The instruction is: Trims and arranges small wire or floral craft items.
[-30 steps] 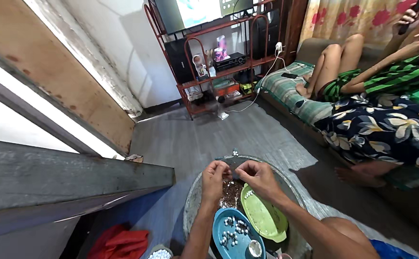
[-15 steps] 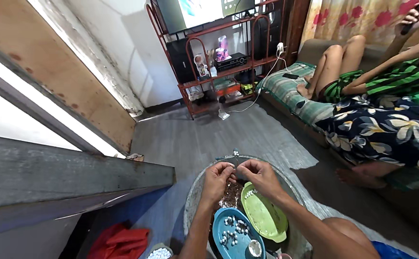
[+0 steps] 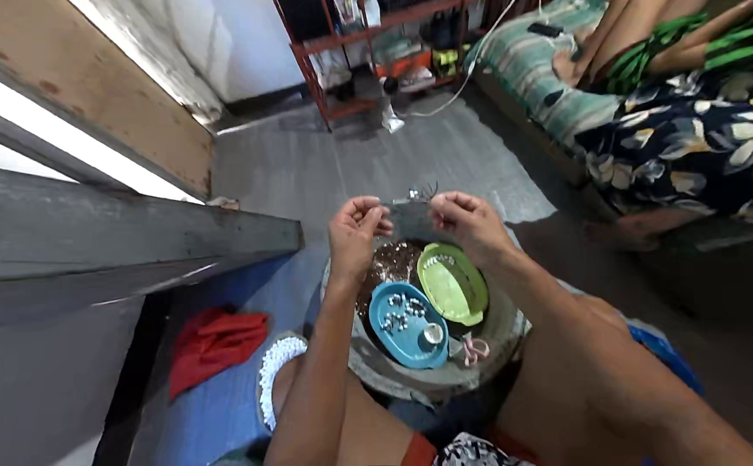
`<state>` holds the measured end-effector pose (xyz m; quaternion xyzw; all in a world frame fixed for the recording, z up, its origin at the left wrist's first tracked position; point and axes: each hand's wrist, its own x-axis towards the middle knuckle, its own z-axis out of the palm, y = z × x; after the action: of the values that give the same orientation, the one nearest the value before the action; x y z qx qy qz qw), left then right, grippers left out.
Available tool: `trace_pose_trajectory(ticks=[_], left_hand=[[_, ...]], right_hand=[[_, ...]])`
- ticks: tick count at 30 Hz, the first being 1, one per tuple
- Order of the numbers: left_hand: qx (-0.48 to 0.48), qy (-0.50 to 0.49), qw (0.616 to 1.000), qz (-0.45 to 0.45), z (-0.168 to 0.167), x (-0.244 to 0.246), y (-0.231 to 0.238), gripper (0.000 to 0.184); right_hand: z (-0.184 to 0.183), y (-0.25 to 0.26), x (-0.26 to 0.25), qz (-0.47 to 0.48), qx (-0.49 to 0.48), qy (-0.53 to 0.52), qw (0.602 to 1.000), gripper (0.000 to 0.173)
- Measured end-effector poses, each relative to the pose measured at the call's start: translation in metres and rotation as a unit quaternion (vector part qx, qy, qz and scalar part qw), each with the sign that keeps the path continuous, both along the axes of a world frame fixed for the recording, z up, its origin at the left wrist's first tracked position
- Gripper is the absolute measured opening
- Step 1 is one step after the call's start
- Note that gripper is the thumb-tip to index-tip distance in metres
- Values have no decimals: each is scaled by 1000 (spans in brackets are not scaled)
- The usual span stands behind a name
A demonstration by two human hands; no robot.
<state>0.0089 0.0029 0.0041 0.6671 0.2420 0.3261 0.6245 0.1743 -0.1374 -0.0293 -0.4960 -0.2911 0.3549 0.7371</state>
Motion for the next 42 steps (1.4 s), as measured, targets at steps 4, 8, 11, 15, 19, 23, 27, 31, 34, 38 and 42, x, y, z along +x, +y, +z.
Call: trace_pose_trajectory(ticks=[4,8,11,15,19,23,27,31,34,38,42], left_hand=[[38,4,997,-64,1,1,-11,22],[35,-5,992,-120,2,2,-19,37],[46,3,993,-113,0,6,-24,31],[39,-10,995,-87,-6,10,-22,15],[-4,-40,996,-83,-1,8,-19,12],[-27,-38,996,-72,2,8,-21,12],[-67,-59,994,-62,-1,15,-15,17],[-56,-64,994,-65,-1,17,-7,14],[-44,-29,993,-108,4,11,3,26],[15,55,988,-142,8,2,9,21],[80,83,982,-147,6,-2,9,12]], right_hand=[[1,-2,-5,19,5,3,1000,19],[0,-2,-9,25,3,9,1000,19],[-2,4,-10,26,10,17,999,17],[-2,6,-13,40,17,-9,999,15],[0,3,-19,48,26,-46,997,14],[1,4,-21,59,24,-44,997,15],[2,6,-24,65,21,-41,997,18],[-3,9,-17,75,20,-30,997,18],[-5,7,-11,85,14,-69,994,18],[-6,4,-8,86,-4,-172,981,16],[-7,3,-9,76,-31,-285,955,16]])
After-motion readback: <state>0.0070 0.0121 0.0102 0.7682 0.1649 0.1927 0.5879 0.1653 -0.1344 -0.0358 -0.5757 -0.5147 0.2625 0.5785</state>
